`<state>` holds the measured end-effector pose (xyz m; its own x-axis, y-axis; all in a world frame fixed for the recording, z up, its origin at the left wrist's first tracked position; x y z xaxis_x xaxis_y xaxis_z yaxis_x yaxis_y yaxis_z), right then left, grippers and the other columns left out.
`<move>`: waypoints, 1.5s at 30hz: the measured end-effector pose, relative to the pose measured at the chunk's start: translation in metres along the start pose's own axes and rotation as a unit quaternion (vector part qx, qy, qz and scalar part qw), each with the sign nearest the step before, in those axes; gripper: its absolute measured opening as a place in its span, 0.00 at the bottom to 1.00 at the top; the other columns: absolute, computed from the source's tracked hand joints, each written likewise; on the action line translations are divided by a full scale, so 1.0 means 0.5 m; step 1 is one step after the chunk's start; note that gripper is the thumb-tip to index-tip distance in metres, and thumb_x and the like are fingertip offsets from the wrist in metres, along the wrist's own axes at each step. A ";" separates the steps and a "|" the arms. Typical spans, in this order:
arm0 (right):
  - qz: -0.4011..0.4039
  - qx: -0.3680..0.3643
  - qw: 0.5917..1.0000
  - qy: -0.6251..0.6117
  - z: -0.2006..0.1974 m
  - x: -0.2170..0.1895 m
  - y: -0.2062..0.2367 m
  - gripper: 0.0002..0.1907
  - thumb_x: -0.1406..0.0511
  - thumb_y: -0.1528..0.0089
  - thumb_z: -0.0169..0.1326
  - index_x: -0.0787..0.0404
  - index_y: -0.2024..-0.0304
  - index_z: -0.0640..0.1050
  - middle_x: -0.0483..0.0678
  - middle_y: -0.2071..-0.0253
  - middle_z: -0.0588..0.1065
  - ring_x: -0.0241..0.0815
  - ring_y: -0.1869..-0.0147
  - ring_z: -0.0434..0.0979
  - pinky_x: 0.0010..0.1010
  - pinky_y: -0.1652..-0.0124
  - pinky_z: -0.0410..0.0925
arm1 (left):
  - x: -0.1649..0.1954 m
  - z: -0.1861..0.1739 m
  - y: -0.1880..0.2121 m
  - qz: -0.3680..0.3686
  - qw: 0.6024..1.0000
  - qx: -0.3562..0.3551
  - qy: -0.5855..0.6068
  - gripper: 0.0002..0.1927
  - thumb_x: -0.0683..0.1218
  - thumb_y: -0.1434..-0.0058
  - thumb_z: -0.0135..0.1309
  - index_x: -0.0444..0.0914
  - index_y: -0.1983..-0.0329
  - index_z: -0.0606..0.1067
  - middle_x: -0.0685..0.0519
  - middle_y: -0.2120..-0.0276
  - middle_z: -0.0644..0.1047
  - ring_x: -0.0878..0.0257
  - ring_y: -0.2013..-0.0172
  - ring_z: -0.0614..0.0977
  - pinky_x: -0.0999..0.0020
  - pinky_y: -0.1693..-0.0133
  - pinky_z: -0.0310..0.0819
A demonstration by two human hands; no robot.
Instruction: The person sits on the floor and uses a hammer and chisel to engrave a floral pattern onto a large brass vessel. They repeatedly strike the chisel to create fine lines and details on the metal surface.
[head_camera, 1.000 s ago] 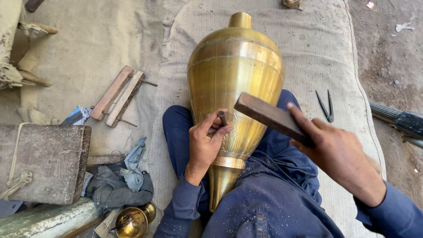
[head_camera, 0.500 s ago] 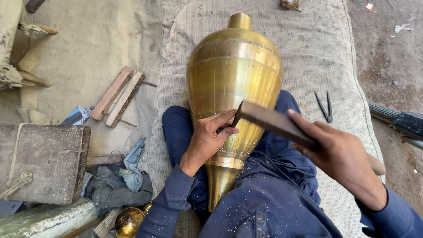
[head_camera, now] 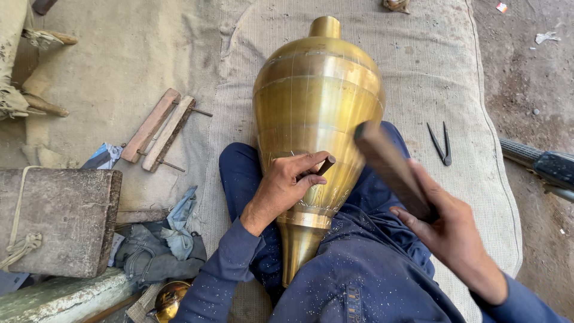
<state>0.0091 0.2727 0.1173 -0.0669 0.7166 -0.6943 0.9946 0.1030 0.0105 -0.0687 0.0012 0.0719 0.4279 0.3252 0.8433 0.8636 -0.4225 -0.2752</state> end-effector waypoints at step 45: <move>-0.086 0.195 0.976 -0.037 0.139 0.178 0.153 0.46 0.69 0.45 0.65 0.64 0.27 0.60 0.60 0.49 0.77 0.45 0.48 0.82 0.31 0.51 0.74 | 0.043 -0.015 -0.061 0.026 0.966 -0.257 0.020 0.25 0.30 0.42 0.52 0.42 0.43 0.79 0.51 0.48 0.82 0.59 0.55 0.88 0.68 0.53 0.84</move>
<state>0.0846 0.2964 0.0060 -0.2434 0.6583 -0.7123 0.9249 -0.0635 -0.3748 -0.0878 0.0148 0.1020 0.4477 0.2636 0.8544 0.5904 -0.8048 -0.0611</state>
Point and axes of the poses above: each hand's wrist, its own y-axis away from the middle knuckle, its own z-axis out of the palm, x = y × z, the point moved 3 cm from there along -y, towards the middle knuckle
